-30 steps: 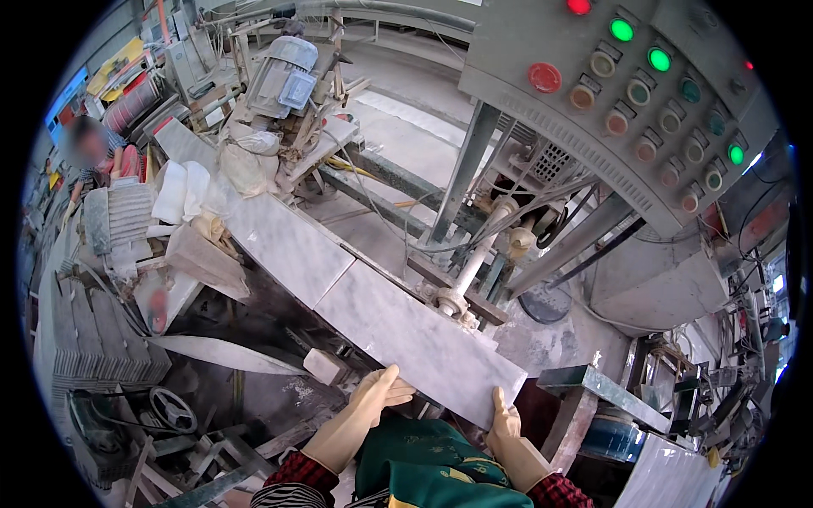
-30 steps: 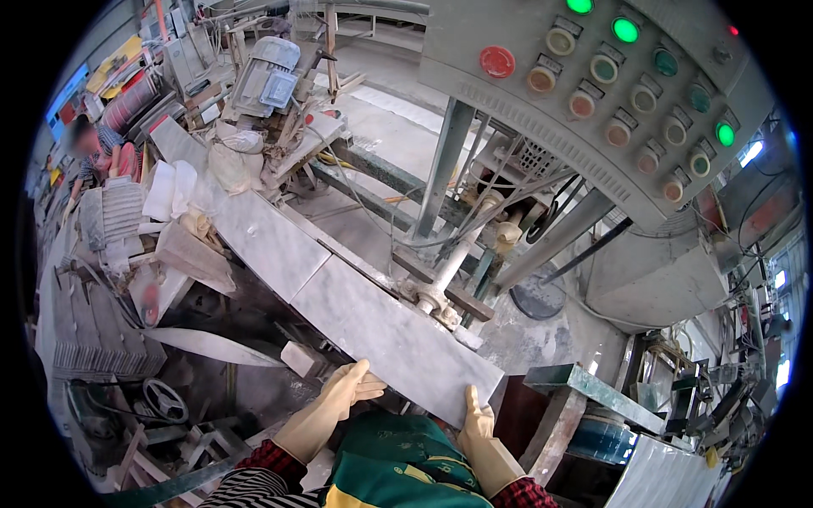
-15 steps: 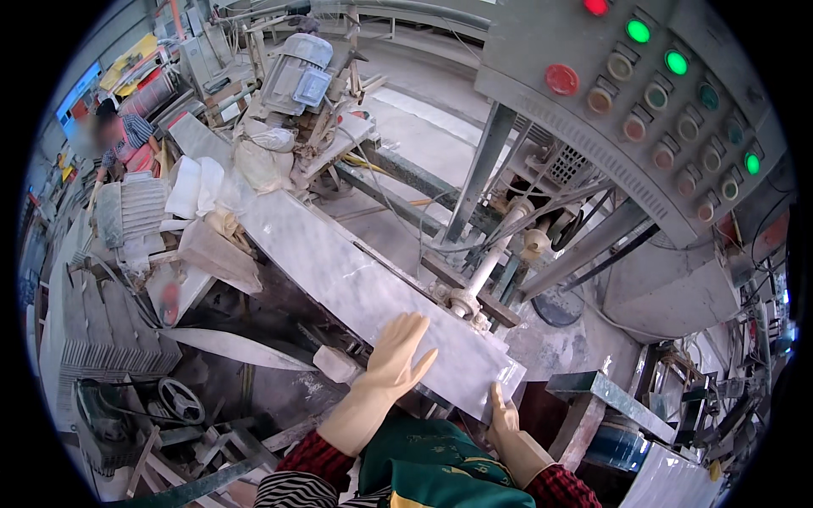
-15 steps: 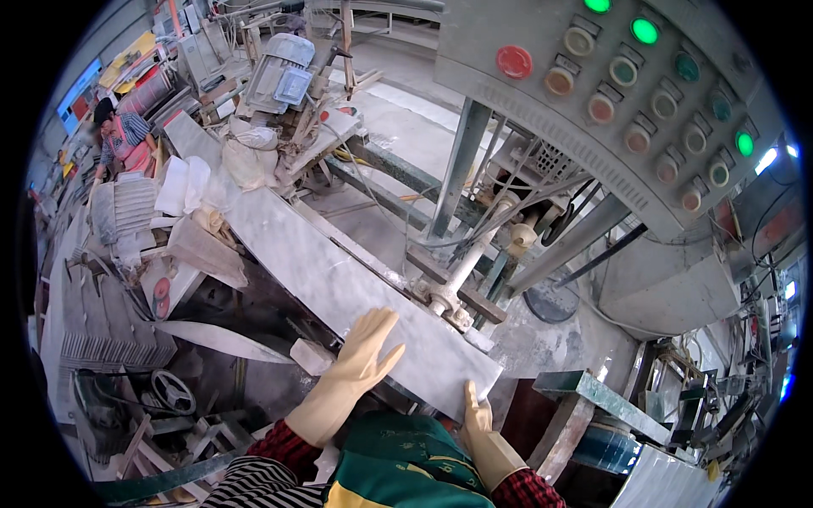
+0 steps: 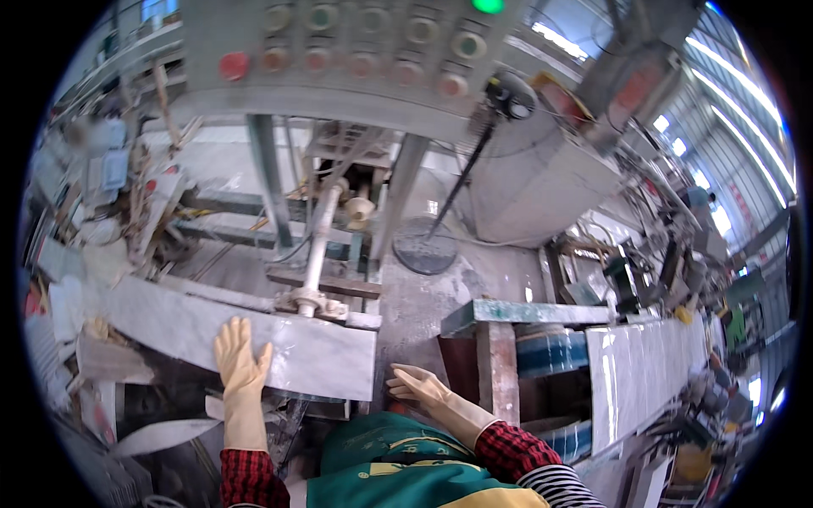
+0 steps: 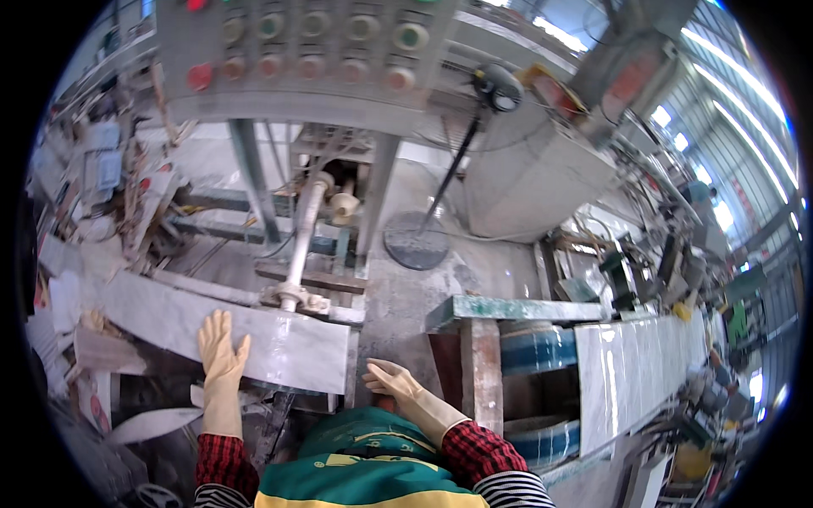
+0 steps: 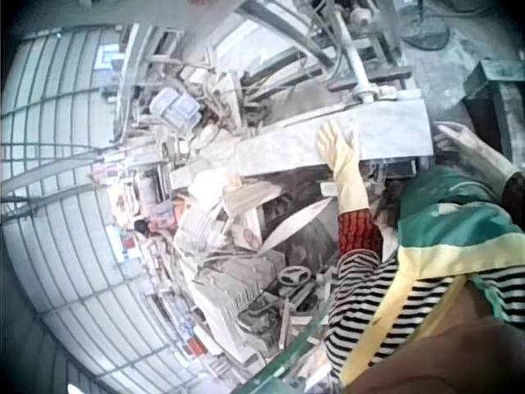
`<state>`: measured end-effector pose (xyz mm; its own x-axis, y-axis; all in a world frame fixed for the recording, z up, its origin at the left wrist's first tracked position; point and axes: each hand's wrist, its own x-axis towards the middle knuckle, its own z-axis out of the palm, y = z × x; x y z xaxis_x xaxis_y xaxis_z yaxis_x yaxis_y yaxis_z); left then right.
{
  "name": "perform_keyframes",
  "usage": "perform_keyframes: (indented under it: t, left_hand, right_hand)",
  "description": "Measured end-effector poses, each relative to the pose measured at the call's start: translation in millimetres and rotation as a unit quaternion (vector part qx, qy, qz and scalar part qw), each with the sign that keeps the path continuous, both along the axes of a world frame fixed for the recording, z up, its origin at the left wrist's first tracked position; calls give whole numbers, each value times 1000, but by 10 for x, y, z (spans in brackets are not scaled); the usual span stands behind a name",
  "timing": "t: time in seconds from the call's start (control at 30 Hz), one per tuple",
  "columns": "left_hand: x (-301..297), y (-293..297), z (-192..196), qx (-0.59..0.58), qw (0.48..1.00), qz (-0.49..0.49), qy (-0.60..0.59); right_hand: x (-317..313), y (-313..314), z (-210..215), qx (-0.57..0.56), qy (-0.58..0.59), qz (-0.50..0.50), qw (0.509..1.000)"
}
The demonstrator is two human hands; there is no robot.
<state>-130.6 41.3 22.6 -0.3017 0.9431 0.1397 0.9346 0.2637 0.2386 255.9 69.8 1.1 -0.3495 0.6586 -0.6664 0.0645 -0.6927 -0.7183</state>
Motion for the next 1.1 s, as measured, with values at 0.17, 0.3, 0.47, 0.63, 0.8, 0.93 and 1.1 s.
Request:
perform_keyframes:
  t: [0.17, 0.3, 0.47, 0.63, 0.8, 0.93, 1.1]
  left_hand:
    - [-51, -29, -196, 35, 999, 15, 19]
    - [290, 21, -267, 19, 1000, 5, -15]
    - [1640, -36, 248, -22, 981, -160, -108]
    - [1987, 15, 172, -76, 983, -162, -43]
    - [1914, -14, -74, -27, 985, -168, 18]
    - [1577, -74, -245, -73, 982, -174, 23]
    - [1474, -68, -267, -91, 980, -173, 28]
  right_hand:
    - [1170, -284, -640, 74, -126, -63, 987]
    - [2006, -608, -860, 181, -215, -126, 951]
    - [2550, -899, -472, 217, -338, -231, 886]
    - [3217, -1037, 103, 406, -652, -81, 635]
    - [4021, -1108, 381, 277, -767, -124, 566]
    - [4551, -1160, 0, 177, -800, -157, 552]
    - [4661, -1170, -290, 207, -789, -233, 530]
